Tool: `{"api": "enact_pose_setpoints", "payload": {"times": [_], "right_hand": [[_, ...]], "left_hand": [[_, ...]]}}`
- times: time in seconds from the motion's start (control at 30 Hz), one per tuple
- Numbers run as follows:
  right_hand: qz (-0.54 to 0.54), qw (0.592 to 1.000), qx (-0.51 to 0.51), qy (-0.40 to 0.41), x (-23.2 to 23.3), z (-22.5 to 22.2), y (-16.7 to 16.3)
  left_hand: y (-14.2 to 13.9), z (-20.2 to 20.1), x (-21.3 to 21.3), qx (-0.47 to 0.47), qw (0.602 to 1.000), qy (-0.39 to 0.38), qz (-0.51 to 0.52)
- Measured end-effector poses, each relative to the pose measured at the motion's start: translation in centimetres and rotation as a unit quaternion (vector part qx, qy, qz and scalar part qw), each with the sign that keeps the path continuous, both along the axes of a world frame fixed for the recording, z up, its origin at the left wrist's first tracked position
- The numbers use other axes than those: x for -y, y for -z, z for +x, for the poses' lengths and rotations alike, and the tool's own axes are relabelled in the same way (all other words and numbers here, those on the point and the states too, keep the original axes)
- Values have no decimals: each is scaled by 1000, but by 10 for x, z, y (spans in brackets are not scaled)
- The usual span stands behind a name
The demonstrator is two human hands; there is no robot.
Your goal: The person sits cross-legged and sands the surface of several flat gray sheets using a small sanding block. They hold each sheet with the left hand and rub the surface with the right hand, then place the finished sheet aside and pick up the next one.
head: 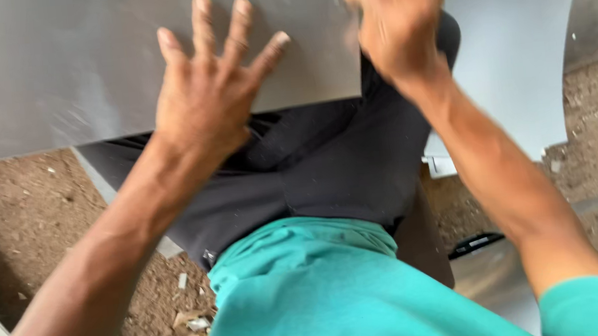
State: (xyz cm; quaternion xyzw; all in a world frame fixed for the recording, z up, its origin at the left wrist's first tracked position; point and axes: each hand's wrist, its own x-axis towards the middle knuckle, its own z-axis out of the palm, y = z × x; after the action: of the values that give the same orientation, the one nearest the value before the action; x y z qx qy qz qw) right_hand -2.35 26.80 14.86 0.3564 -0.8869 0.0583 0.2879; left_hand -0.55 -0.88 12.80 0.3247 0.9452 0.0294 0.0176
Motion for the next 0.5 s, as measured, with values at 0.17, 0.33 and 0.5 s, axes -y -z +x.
{"api": "enact_pose_setpoints", "payload": {"times": [0.17, 0.33, 0.5], "right_hand": [[-28, 995, 86, -38, 8, 55, 5], [-227, 957, 175, 36, -21, 126, 56], [-306, 914, 170, 206, -24, 71, 28]], "left_hand": [[-7, -3, -10, 16, 999, -27, -29], [-12, -18, -28, -26, 999, -25, 40], [-4, -26, -37, -46, 998, -21, 35]]}}
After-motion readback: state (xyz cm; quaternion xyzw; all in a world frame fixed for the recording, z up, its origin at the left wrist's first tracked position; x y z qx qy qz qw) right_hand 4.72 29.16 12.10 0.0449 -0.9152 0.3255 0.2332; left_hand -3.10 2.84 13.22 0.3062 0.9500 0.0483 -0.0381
